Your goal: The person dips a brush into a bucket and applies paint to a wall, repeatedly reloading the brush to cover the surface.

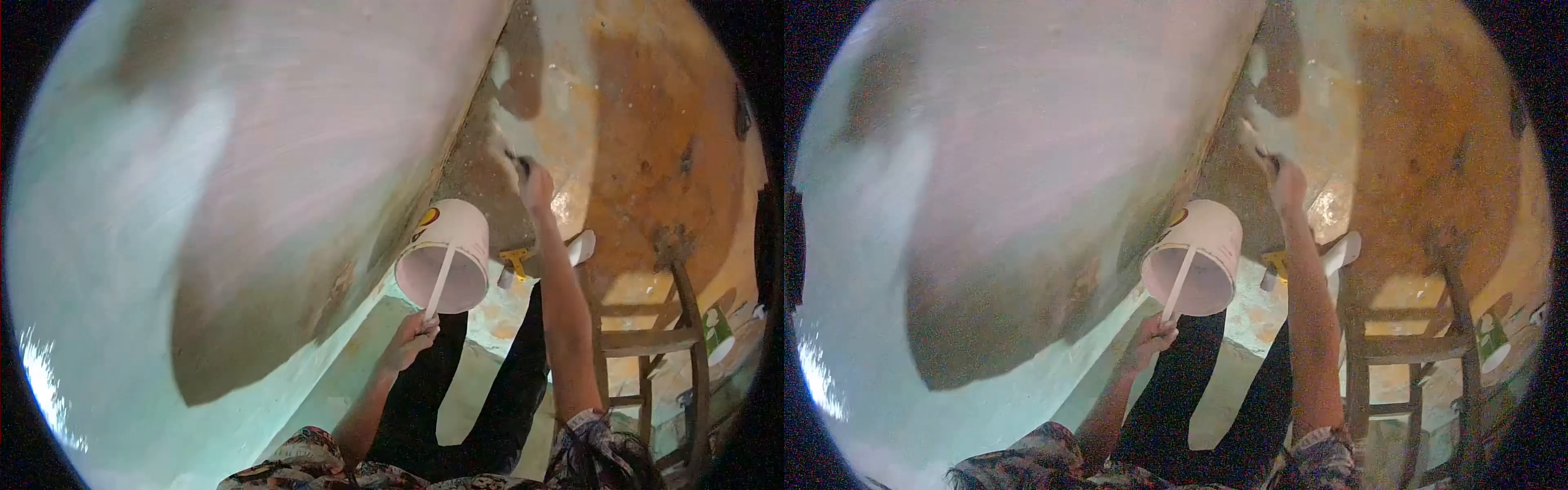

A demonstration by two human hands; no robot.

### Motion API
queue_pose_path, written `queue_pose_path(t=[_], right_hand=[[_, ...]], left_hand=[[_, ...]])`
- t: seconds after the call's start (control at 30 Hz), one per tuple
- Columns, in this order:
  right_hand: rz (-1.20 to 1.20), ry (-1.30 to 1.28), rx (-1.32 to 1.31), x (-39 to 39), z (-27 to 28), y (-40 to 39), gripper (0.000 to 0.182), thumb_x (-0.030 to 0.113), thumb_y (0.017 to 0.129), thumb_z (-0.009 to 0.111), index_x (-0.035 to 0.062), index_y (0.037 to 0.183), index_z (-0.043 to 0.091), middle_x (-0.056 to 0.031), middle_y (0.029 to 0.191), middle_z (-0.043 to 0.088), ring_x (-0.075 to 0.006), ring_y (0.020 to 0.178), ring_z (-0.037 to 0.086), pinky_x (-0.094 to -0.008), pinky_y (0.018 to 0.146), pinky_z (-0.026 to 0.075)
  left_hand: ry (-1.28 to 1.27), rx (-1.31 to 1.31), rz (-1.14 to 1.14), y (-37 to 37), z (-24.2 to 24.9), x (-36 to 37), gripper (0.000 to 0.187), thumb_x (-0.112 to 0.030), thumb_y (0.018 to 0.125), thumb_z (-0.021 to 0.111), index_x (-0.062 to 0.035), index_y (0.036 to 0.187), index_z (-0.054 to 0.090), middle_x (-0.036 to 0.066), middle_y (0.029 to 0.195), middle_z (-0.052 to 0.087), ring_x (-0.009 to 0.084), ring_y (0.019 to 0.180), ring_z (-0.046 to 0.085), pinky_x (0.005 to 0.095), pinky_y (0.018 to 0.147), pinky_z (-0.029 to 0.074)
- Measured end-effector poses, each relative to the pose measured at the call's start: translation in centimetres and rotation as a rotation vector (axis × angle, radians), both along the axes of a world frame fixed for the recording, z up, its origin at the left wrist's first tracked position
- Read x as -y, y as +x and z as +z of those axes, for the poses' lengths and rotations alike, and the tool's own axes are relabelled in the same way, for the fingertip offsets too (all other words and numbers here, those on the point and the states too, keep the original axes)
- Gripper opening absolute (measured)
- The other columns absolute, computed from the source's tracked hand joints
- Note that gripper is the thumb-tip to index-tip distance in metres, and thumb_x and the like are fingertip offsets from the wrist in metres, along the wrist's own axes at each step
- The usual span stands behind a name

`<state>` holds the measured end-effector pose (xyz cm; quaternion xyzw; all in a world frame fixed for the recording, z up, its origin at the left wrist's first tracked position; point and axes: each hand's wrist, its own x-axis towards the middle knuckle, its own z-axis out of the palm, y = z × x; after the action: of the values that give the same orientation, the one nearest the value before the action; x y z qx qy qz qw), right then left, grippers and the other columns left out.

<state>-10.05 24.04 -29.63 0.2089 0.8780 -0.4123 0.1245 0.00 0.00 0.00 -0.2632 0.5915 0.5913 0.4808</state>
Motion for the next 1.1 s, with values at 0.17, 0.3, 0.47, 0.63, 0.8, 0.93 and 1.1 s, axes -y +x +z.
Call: queue_pose_path(t=[0.17, 0.3, 0.47, 0.63, 0.8, 0.93, 1.1], right_hand=[[-0.192, -0.226, -0.011, -0.8, 12.8, 2.9, 0.022, 0.019, 0.087, 0.057, 0.0024, 0.101, 0.060, -0.0189, 0.093, 0.063, -0.0347, 0.086, 0.061, -0.0403, 0.075, 0.047], [-0.095, -0.437, -0.224, -3.5, 21.7, -0.5, 0.025, 0.014, 0.090, 0.054, -0.0003, 0.111, 0.057, -0.0139, 0.096, 0.064, -0.0197, 0.087, 0.062, -0.0313, 0.076, 0.047], [0.040, -0.903, -0.259, -3.5, 37.3, -5.1, 0.021, 0.016, 0.086, 0.061, 0.0014, 0.101, 0.060, -0.0158, 0.090, 0.065, -0.0264, 0.078, 0.064, -0.0323, 0.071, 0.049], [0.305, -0.847, -0.531, -0.1, 44.3, -9.8, 0.019, 0.018, 0.084, 0.062, 0.0026, 0.096, 0.060, -0.0158, 0.082, 0.063, -0.0313, 0.073, 0.062, -0.0342, 0.063, 0.048], [0.369, -0.938, -0.719, 2.8, 48.2, -10.9, 0.022, 0.015, 0.083, 0.064, -0.0026, 0.095, 0.061, -0.0138, 0.076, 0.061, -0.0258, 0.060, 0.057, -0.0304, 0.055, 0.044], [0.303, -0.874, -0.676, 4.6, 48.3, -11.1, 0.021, 0.011, 0.081, 0.066, -0.0037, 0.095, 0.061, -0.0142, 0.075, 0.061, -0.0242, 0.059, 0.058, -0.0296, 0.053, 0.043], [0.258, -0.734, -0.576, 4.1, 45.5, -10.5, 0.020, 0.006, 0.079, 0.066, -0.0054, 0.094, 0.062, -0.0161, 0.075, 0.061, -0.0230, 0.059, 0.058, -0.0292, 0.053, 0.043]], left_hand=[[-0.171, -0.007, 0.158, -2.1, 6.9, -3.0, 0.015, -0.009, 0.078, 0.049, -0.0121, 0.076, 0.034, -0.006, 0.071, 0.029, 0.0031, 0.062, 0.028, 0.0191, 0.055, 0.024], [-0.147, -0.134, 0.214, -3.2, 6.9, -4.2, 0.011, -0.012, 0.077, 0.048, -0.0110, 0.079, 0.038, -0.006, 0.066, 0.031, 0.0041, 0.055, 0.027, 0.0201, 0.051, 0.023], [0.095, -0.211, 0.307, -2.4, 6.5, -6.1, 0.011, -0.013, 0.076, 0.049, -0.0098, 0.083, 0.041, -0.004, 0.066, 0.033, 0.0049, 0.053, 0.029, 0.0211, 0.048, 0.022], [0.187, -0.169, 0.190, -2.2, 5.4, -5.2, 0.013, -0.012, 0.077, 0.050, -0.0113, 0.082, 0.038, -0.004, 0.067, 0.035, 0.0042, 0.054, 0.030, 0.0210, 0.049, 0.024], [0.270, -0.261, 0.204, 0.6, 3.0, -4.0, 0.011, -0.009, 0.078, 0.050, -0.0109, 0.084, 0.041, -0.005, 0.067, 0.035, 0.0042, 0.054, 0.031, 0.0195, 0.047, 0.024], [0.256, -0.243, 0.205, 0.7, 3.6, -3.3, 0.011, -0.010, 0.079, 0.050, -0.0109, 0.084, 0.040, -0.005, 0.067, 0.034, 0.0045, 0.054, 0.031, 0.0198, 0.048, 0.024], [0.167, -0.190, 0.168, -0.9, 6.0, -3.3, 0.011, -0.011, 0.079, 0.050, -0.0109, 0.083, 0.040, -0.005, 0.067, 0.032, 0.0049, 0.054, 0.030, 0.0202, 0.048, 0.024]])
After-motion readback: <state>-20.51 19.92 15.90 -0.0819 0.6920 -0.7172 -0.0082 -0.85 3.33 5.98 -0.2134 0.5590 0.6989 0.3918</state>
